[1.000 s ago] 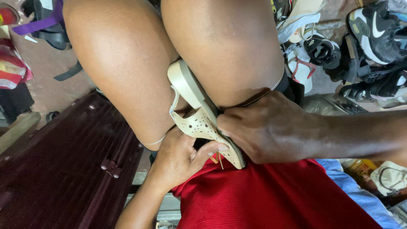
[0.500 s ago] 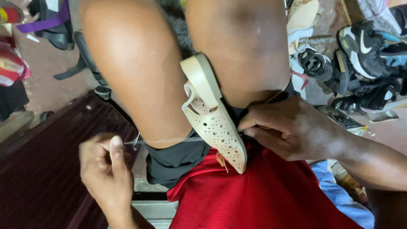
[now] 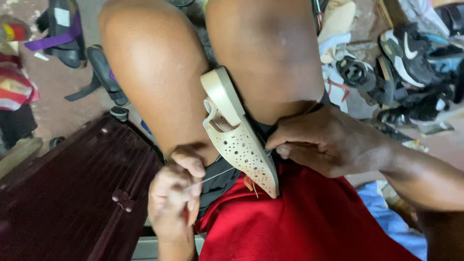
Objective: The person sits on the floor of a shoe workshop holding a beige wedge sandal on their lap and hand-sews the perforated upper to the sole using a needle and thread, pulling stitches tight and working around the shoe edge.
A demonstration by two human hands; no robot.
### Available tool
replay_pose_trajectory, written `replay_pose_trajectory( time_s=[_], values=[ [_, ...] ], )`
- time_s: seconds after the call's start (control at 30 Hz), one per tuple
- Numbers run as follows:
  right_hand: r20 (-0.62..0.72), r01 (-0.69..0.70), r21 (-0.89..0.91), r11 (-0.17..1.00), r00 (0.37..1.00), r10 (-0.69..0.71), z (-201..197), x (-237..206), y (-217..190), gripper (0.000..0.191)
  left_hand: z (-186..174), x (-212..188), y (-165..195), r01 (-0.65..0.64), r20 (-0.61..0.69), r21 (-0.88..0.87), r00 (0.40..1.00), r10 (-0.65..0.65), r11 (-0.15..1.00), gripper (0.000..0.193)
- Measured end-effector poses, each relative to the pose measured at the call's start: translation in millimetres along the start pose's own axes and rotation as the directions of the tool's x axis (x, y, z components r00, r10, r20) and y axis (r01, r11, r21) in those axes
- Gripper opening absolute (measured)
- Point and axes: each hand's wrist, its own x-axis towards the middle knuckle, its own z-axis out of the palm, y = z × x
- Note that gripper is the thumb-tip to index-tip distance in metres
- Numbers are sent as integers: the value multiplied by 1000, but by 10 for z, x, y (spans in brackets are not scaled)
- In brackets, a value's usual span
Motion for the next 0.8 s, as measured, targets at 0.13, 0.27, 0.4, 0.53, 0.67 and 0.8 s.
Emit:
replay_pose_trajectory(
  time_s=[0.13,0.27,0.4,0.53,0.67,0.8],
  values=[
    [2,38,-75,996,999,-38,40,-15,-4,15,59,-6,40,180,25,-66,984,-179,981,19],
    [-40,51,-158,986,998,-58,87,-18,-95,17,237,-11,185,-88,270,357,963,-13,930,22],
    [-46,2,-262,965,999,-15,159,-19,-173,22,341,65,272,-9,328,385,936,-128,923,15],
    [-27,40,-424,905,998,-56,186,-56,-164,33,324,145,300,40,363,335,916,-168,942,11],
    [-31,89,-426,900,993,-112,212,-77,-123,35,349,179,314,76,349,334,916,-198,940,13],
    [-96,138,-487,863,973,-210,239,-103,-153,37,402,211,353,26,349,481,912,-218,877,7]
  ],
)
